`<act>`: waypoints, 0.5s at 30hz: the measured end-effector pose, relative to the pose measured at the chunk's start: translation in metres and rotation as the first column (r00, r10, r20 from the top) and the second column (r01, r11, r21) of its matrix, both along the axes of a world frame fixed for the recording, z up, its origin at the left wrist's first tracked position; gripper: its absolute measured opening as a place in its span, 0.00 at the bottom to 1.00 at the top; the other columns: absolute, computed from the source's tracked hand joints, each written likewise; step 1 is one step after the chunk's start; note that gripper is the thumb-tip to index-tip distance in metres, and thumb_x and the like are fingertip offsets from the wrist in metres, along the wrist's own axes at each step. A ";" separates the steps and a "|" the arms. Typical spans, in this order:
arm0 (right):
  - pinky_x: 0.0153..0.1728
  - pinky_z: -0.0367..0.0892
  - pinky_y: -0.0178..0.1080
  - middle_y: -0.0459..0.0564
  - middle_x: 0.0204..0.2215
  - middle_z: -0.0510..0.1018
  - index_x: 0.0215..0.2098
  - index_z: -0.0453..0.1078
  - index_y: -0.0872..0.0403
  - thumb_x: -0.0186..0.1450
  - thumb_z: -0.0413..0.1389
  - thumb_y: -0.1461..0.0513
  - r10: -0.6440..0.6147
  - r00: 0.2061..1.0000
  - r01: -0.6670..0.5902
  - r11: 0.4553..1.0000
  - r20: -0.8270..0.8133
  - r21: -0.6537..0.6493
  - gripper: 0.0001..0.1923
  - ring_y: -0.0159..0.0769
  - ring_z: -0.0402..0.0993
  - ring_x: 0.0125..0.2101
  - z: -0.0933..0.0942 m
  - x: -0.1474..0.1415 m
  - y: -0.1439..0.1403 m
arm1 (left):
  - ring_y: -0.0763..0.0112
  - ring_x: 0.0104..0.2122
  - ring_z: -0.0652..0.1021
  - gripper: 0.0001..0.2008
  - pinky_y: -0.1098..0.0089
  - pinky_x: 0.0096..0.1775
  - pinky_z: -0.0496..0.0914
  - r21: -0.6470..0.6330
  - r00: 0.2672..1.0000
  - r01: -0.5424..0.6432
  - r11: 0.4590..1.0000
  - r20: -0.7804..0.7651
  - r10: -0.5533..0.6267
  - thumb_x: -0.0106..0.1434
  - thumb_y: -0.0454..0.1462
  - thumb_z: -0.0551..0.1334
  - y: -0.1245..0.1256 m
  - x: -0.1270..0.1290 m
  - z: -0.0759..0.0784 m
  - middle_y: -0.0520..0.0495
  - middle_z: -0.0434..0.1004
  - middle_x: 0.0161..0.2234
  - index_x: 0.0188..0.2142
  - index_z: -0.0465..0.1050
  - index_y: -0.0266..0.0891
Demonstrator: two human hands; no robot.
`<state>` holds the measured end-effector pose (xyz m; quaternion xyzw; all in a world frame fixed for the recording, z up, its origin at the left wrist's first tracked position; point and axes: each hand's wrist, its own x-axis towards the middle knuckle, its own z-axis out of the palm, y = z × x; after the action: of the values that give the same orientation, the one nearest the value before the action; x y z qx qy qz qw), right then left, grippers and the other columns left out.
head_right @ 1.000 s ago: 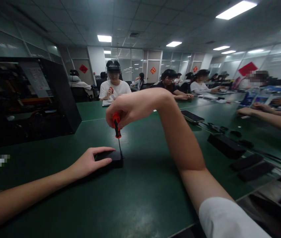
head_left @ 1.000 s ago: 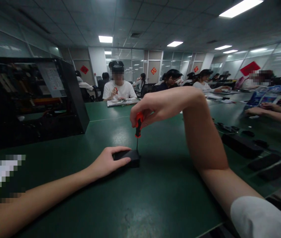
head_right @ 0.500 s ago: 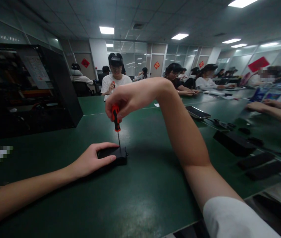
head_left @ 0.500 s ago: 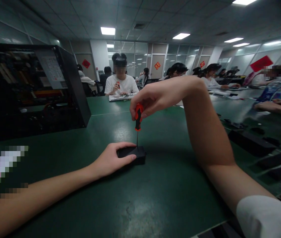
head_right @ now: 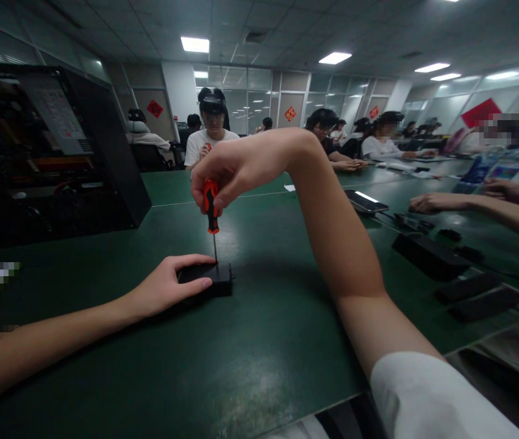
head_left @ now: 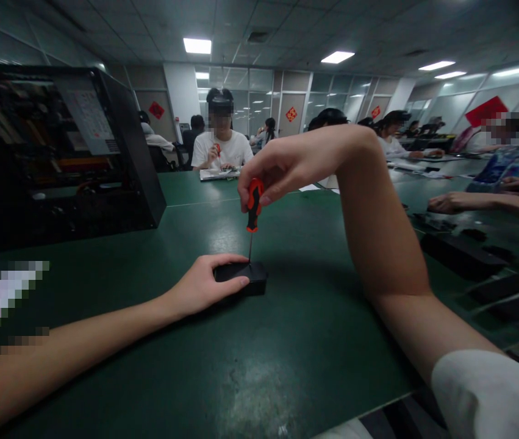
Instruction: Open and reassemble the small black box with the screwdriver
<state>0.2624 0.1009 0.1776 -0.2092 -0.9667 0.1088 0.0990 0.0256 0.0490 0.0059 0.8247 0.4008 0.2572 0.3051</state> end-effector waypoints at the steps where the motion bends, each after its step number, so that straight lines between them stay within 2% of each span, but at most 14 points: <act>1: 0.45 0.73 0.37 0.40 0.35 0.80 0.39 0.79 0.53 0.58 0.69 0.54 -0.004 1.000 0.004 1.000 0.004 0.002 0.15 0.33 0.78 0.42 0.000 0.000 0.000 | 0.54 0.47 0.81 0.23 0.58 0.53 0.73 0.001 1.000 0.002 1.000 -0.001 -0.002 0.63 0.49 0.67 0.000 0.000 0.000 0.45 0.84 0.49 0.53 0.79 0.41; 4: 0.46 0.72 0.36 0.42 0.37 0.80 0.40 0.79 0.54 0.58 0.69 0.55 -0.015 1.000 0.016 0.999 0.026 -0.035 0.15 0.34 0.78 0.44 0.000 0.001 0.001 | 0.54 0.48 0.81 0.23 0.59 0.53 0.72 0.003 1.000 0.011 1.000 -0.004 -0.011 0.63 0.49 0.67 0.000 -0.001 -0.001 0.46 0.84 0.49 0.53 0.78 0.41; 7: 0.44 0.72 0.34 0.41 0.38 0.81 0.39 0.79 0.54 0.59 0.68 0.54 -0.029 0.999 0.030 0.997 0.019 -0.076 0.15 0.31 0.78 0.42 0.000 0.001 0.002 | 0.54 0.50 0.80 0.22 0.59 0.55 0.71 0.014 1.000 0.019 1.000 -0.003 -0.019 0.64 0.48 0.67 0.000 -0.002 -0.001 0.46 0.83 0.50 0.54 0.78 0.41; 13: 0.43 0.73 0.36 0.42 0.36 0.81 0.42 0.79 0.52 0.58 0.68 0.52 0.046 0.997 -0.043 0.998 0.068 -0.049 0.17 0.32 0.78 0.40 -0.002 -0.001 0.006 | 0.53 0.50 0.80 0.23 0.59 0.55 0.71 0.002 1.000 0.024 1.000 0.006 -0.024 0.64 0.48 0.67 0.000 -0.001 -0.001 0.45 0.83 0.51 0.55 0.78 0.40; 15: 0.42 0.73 0.36 0.42 0.36 0.81 0.45 0.79 0.52 0.60 0.67 0.51 0.054 0.995 -0.047 0.996 0.085 -0.076 0.19 0.32 0.78 0.39 -0.002 -0.003 0.006 | 0.54 0.50 0.80 0.23 0.60 0.54 0.72 0.001 1.000 0.025 1.000 0.009 -0.025 0.64 0.48 0.66 0.000 -0.001 -0.001 0.45 0.83 0.51 0.55 0.78 0.40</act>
<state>0.2598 0.1065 0.1753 -0.1927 -0.9705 0.1376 0.0463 0.0249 0.0489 0.0051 0.8285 0.3892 0.2573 0.3097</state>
